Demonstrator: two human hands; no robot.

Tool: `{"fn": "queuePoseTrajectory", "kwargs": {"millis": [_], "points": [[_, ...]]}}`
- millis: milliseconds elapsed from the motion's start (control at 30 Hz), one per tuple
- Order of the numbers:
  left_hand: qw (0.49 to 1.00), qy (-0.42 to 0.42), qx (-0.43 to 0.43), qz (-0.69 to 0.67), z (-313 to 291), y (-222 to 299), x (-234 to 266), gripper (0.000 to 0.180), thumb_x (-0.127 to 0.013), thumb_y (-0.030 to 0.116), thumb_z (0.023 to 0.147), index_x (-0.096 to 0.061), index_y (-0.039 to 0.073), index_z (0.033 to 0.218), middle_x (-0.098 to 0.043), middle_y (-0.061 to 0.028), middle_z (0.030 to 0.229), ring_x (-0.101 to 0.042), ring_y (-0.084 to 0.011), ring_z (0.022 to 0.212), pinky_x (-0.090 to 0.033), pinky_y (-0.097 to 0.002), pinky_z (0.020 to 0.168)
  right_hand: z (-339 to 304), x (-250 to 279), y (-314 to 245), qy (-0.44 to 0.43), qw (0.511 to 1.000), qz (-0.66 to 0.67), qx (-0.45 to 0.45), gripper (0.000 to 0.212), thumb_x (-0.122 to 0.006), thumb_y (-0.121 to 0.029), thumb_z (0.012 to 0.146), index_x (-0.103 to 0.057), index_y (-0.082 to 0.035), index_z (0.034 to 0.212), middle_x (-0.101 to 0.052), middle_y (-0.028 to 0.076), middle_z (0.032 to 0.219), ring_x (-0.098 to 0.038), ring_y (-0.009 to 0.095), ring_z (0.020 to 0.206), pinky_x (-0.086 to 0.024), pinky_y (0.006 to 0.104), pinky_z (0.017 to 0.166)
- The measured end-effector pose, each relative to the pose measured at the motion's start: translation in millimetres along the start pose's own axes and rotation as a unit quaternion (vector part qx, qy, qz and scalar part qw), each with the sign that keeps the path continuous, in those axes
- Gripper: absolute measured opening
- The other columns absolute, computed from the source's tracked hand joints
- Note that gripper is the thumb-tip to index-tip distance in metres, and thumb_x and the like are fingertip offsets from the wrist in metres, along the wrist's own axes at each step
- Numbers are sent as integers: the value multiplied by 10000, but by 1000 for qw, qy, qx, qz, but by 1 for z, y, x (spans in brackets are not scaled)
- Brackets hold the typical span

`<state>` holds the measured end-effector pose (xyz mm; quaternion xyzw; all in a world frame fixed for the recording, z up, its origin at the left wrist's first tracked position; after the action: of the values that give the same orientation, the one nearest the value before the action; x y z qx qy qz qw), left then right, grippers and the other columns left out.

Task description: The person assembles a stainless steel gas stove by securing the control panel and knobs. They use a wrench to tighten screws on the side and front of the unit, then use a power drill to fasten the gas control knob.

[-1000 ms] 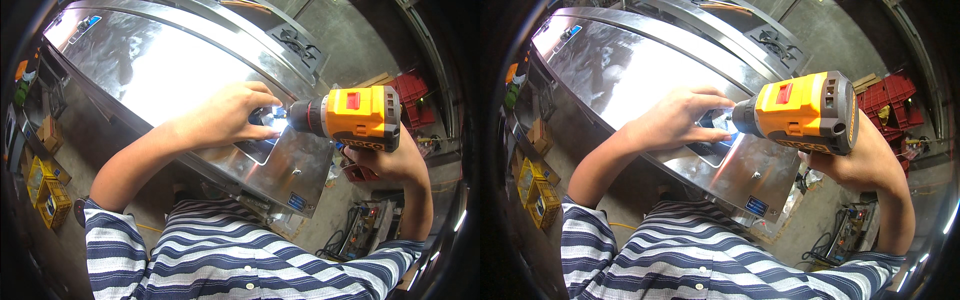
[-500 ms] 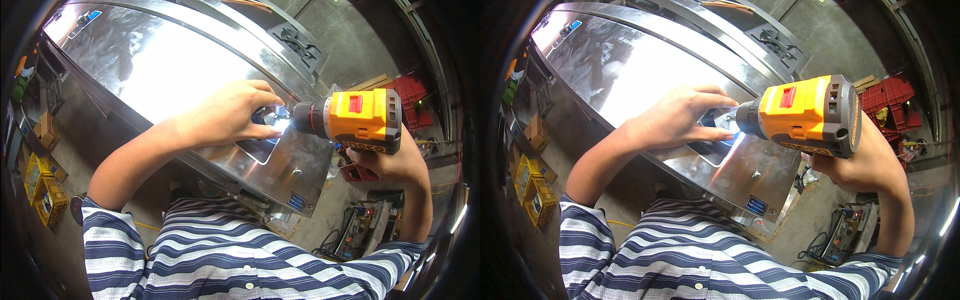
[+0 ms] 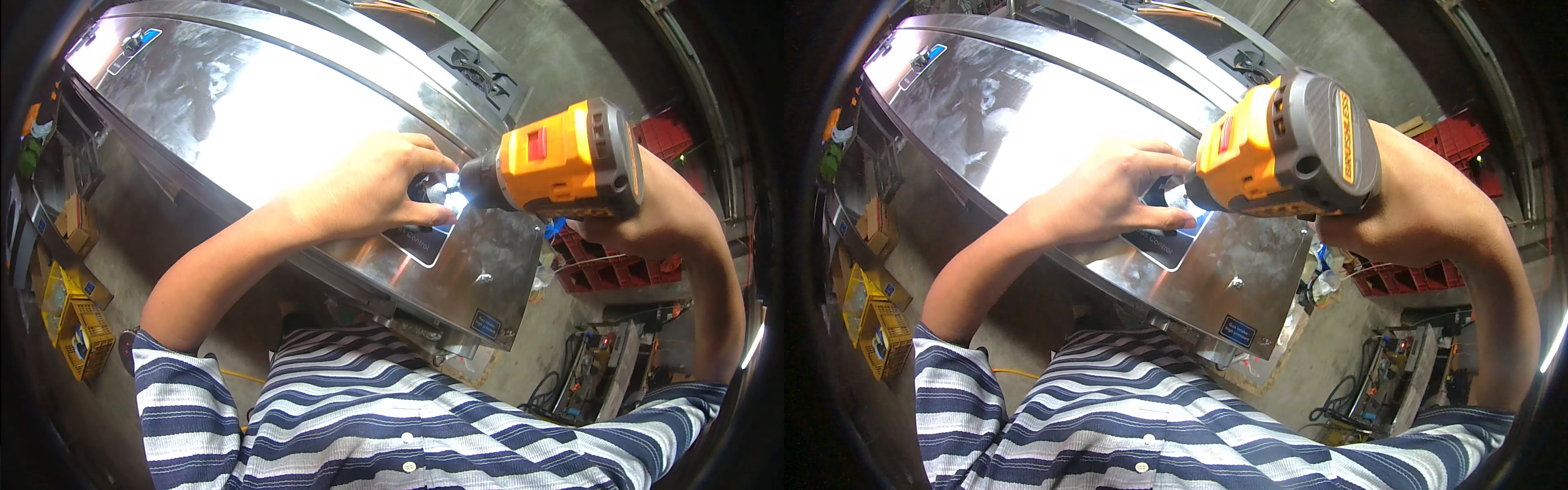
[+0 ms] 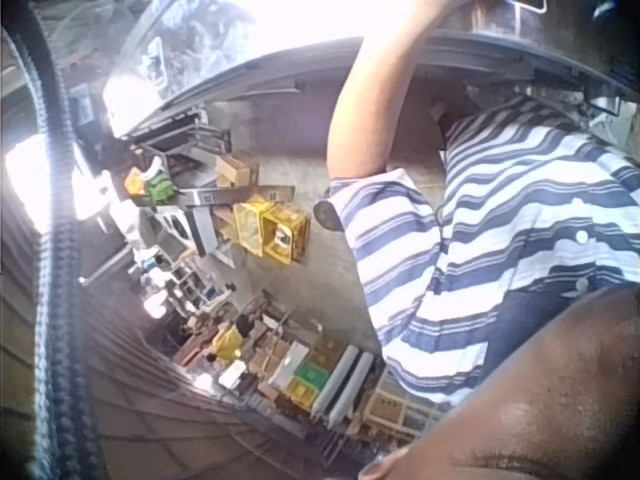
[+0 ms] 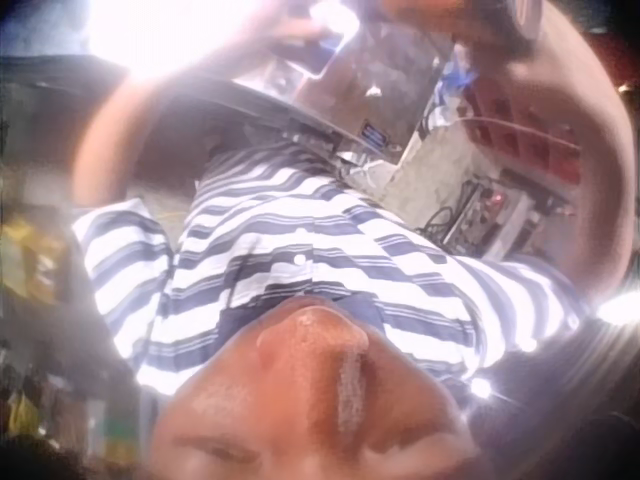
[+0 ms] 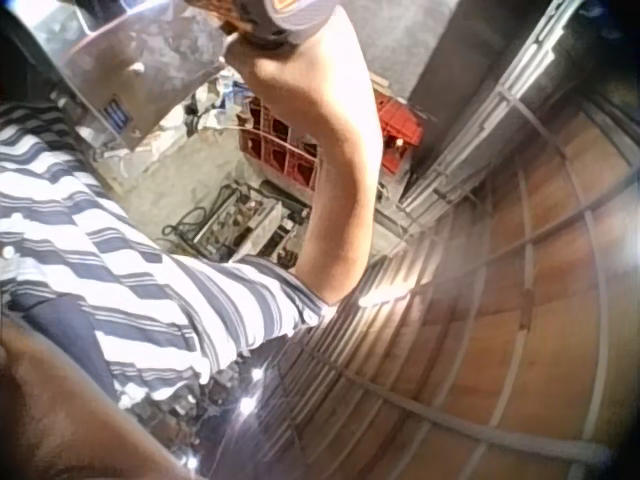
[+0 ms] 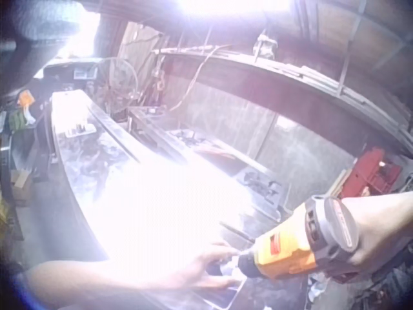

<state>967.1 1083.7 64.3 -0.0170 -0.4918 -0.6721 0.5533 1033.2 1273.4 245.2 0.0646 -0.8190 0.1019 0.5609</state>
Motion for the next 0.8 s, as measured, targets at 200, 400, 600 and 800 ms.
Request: {"fn": "queuePoseTrajectory", "kwargs": {"millis": [200,400,600,800], "points": [[1000,-9,14,10,0,0,0,498,-851,335,856,-728,-24,1178,-700,-154,1054,-700,-300,946,-560,-394,858,0,0,-4,2,998,54,-7,474,-792,-114,747,-703,-40,1206,-725,148,1127,-687,322,1031,-536,395,962],[999,-19,27,2,0,-1,0,509,-855,340,851,-727,-28,1177,-701,-151,1078,-699,-294,972,-560,-386,877,1,0,-12,10,1000,4,28,464,-775,-102,751,-700,-44,1205,-735,150,1087,-699,310,1018,-542,396,947],[999,-29,45,-5,1,1,1,517,-857,343,849,-728,-36,1176,-700,-147,1114,-697,-282,997,-558,-379,895,7,7,-19,-26,1000,5,7,439,-756,-85,750,-692,-38,1183,-737,154,1081,-709,315,1003,-559,396,914],[997,-42,62,-19,1,0,0,526,-858,365,844,-735,-2,1201,-699,-137,1135,-690,-276,1023,-548,-393,921,10,8,-21,-41,999,1,13,448,-758,-72,742,-686,-20,1182,-739,162,1078,-714,318,1021,-568,397,917]]}}
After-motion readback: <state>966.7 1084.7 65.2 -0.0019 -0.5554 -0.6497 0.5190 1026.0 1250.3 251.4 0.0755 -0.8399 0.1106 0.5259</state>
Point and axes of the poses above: each hand's wrist, its own z-axis towards the middle knuckle, its own x-axis out of the back of the hand, y = z × x, the point moved 4 cm from there along z, towards the middle knuckle
